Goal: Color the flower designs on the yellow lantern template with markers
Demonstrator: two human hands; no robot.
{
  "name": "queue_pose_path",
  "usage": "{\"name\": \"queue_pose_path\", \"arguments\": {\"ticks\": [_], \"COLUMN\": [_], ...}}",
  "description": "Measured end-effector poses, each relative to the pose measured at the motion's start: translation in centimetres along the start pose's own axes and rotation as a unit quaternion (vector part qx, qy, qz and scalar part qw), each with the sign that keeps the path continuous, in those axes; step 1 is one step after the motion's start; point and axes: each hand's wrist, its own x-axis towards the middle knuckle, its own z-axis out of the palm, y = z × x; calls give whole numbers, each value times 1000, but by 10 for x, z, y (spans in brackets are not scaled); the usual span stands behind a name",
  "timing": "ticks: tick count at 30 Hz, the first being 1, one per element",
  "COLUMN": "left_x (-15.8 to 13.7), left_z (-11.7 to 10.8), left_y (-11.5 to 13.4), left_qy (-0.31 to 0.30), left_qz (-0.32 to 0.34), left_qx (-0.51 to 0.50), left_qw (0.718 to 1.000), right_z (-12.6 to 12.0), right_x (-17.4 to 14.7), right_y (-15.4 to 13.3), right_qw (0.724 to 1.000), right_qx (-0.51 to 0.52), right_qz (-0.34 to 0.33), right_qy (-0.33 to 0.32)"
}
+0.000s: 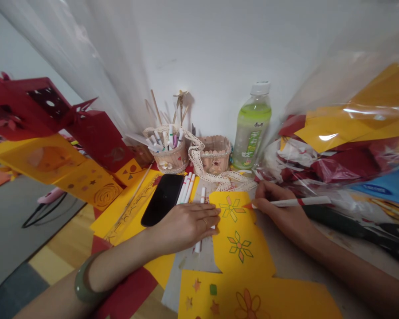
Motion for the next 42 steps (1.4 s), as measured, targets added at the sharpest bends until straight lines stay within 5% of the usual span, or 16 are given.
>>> {"name": "queue_pose_path", "arguments": {"ticks": [5, 11, 21, 24, 27, 34, 42], "left_x": [0, -2, -1, -7, -18, -28, -19], "left_z": [-3, -8, -45, -53, -55, -40, -31], "left_y": [-2, -9, -7, 10, 33, 64, 59], "left_qy": [20, 115, 191, 144, 15, -158, -172], "left_qz": [-4, -46, -211, -216, -155, -35, -67], "left_qx": [-43, -109, -66, -90, -118, 17, 106], "left_qw": [999, 986, 956, 961, 981, 987, 977], "right_z": [0, -1, 2, 2, 1, 2, -14], "right_x": [-1, -4, -3, -4, -4, -2, -16], "right_y": [-4, -4, -2, -4, -5, -4, -38], "right_qw": [998, 991, 988, 989, 990, 993, 996], "right_qx": [52, 89, 79, 62, 54, 57, 70], "right_qz": [20, -6, -15, -22, -29, -35, -27], "right_qy": [28, 96, 135, 133, 123, 102, 55]}}
